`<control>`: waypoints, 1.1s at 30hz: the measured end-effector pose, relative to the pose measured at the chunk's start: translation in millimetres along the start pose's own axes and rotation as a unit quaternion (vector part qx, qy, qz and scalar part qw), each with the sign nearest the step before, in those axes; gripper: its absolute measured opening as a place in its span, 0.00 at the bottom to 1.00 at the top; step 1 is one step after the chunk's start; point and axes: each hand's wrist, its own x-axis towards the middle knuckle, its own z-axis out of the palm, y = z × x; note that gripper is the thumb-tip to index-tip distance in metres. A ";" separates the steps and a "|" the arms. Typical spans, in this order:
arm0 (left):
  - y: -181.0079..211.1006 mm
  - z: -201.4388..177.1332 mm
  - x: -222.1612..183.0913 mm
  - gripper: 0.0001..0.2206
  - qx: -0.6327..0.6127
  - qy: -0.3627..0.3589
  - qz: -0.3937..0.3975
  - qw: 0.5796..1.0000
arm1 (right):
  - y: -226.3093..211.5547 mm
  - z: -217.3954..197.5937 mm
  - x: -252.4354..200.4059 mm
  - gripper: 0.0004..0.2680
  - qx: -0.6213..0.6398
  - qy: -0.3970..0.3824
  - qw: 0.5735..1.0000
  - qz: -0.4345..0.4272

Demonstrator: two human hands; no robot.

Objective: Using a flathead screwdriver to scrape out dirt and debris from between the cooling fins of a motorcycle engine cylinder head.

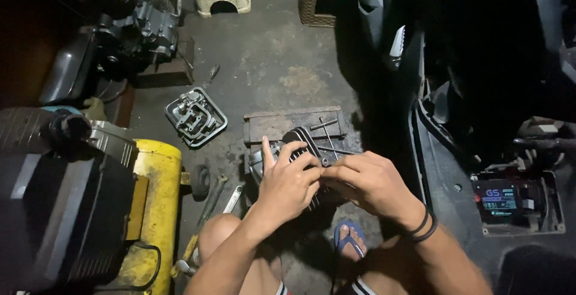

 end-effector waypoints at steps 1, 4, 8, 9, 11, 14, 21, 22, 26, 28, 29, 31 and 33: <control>0.2 -1.6 0.9 0.04 0.000 -0.001 0.001 1.000 | 2.9 3.0 -2.7 0.06 0.000 0.000 1.000 0.001; 1.1 -6.5 1.1 0.06 0.006 -0.048 -0.001 0.999 | 6.5 7.3 -4.2 0.05 -0.002 0.014 1.000 -0.008; -0.1 -5.3 -1.9 0.07 -0.001 -0.030 0.004 1.000 | 5.0 11.9 -1.4 0.03 0.049 0.033 0.998 0.010; -1.2 -3.2 -2.4 0.07 0.005 -0.011 0.001 1.000 | 6.9 16.5 -2.8 0.03 0.053 0.044 0.997 0.018; -1.9 1.6 -3.9 0.09 -0.003 0.007 -0.003 1.000 | 11.5 24.6 -7.1 0.03 0.071 0.048 0.996 0.035; -3.6 9.3 -4.6 0.10 -0.009 0.036 -0.011 0.999 | 12.6 28.8 -7.9 0.03 0.086 0.056 0.994 0.046; -4.1 12.5 -3.6 0.06 -0.024 0.060 -0.016 0.998 | 6.4 11.7 1.5 0.03 0.075 0.053 0.996 -0.001; -5.9 15.1 -4.5 0.06 -0.024 0.061 -0.017 0.998 | 7.0 11.8 1.4 0.03 0.075 0.052 0.996 -0.003; -5.5 15.3 -6.1 0.06 -0.008 0.073 0.021 0.997 | 12.3 11.0 -3.1 0.04 0.068 0.048 0.996 -0.035; -4.7 13.7 -6.1 0.06 0.013 0.074 0.046 0.996 | 13.1 8.7 -3.3 0.04 0.072 0.045 0.995 -0.045; -5.2 15.4 -6.4 0.05 0.024 0.063 0.055 0.996 | 12.1 7.0 -2.5 0.05 0.077 0.044 0.995 -0.041; -6.9 18.4 -6.2 0.03 0.035 0.050 0.065 0.996 | 10.6 4.2 -1.7 0.06 0.083 0.043 0.995 -0.035; -9.5 21.2 -5.6 0.06 0.040 0.018 0.066 0.997 | 9.4 2.4 -1.5 0.06 0.057 0.041 0.997 -0.030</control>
